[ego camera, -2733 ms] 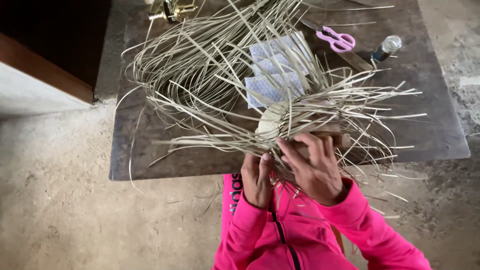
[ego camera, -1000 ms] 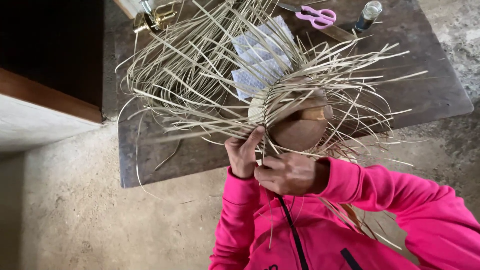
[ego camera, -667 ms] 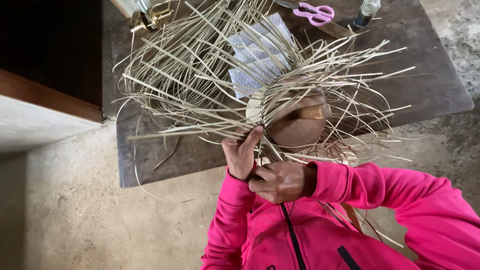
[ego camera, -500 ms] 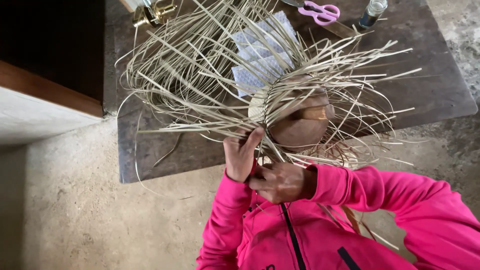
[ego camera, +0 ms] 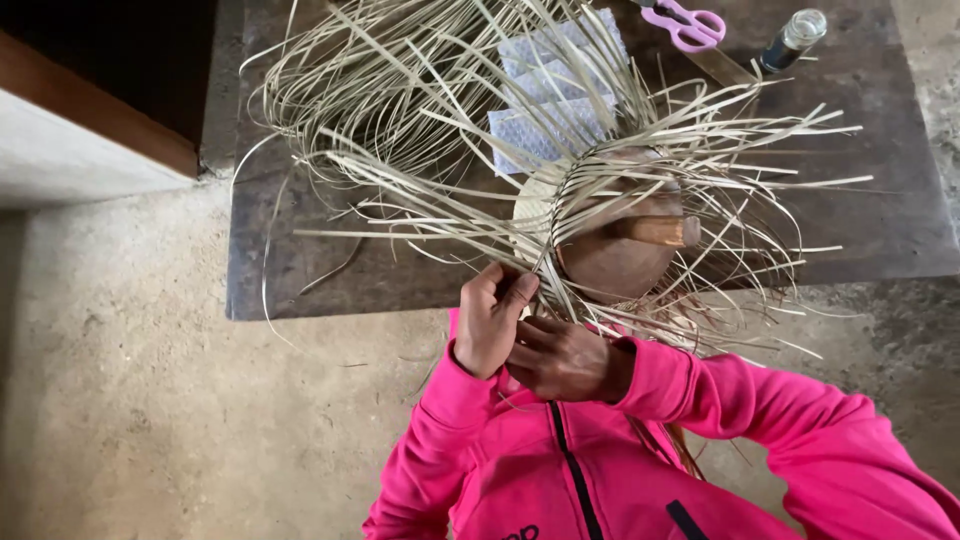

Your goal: Weaving a hat from dried plant fibers around a wooden form.

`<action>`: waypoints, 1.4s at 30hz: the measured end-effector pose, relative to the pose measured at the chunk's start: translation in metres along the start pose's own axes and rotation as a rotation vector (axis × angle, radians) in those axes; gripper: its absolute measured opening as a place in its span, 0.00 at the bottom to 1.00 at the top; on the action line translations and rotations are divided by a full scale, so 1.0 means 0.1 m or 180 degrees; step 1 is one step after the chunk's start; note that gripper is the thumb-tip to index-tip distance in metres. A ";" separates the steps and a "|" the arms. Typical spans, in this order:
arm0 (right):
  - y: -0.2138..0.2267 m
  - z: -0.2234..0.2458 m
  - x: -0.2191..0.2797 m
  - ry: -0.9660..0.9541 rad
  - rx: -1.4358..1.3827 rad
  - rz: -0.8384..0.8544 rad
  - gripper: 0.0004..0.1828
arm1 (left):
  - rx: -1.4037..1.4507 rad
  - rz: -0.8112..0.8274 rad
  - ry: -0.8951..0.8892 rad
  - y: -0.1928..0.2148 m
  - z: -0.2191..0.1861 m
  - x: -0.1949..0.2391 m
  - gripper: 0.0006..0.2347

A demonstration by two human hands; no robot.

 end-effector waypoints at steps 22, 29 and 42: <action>0.67 -0.52 -0.23 -0.2825 0.0761 -0.0219 0.05 | 0.0981 -0.0976 0.0122 -0.10 -0.15 0.20 0.06; 0.75 -0.55 -0.43 -0.1995 0.1480 -0.0219 0.05 | 0.0978 -0.0926 0.0073 -0.10 -0.13 0.19 0.06; 0.57 -0.77 -0.38 -0.1055 0.0418 0.0175 0.05 | 0.0855 -0.0951 -0.0170 -0.13 -0.17 0.20 0.06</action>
Point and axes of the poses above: each hand's wrist, its own x-axis away from the middle knuckle, its own y-axis out of the back of the hand, z = x × y, the point moved 3 cm from there along -x, towards the middle knuckle, and after that the axes turned 15 degrees about -z, right-handed, at the moved point
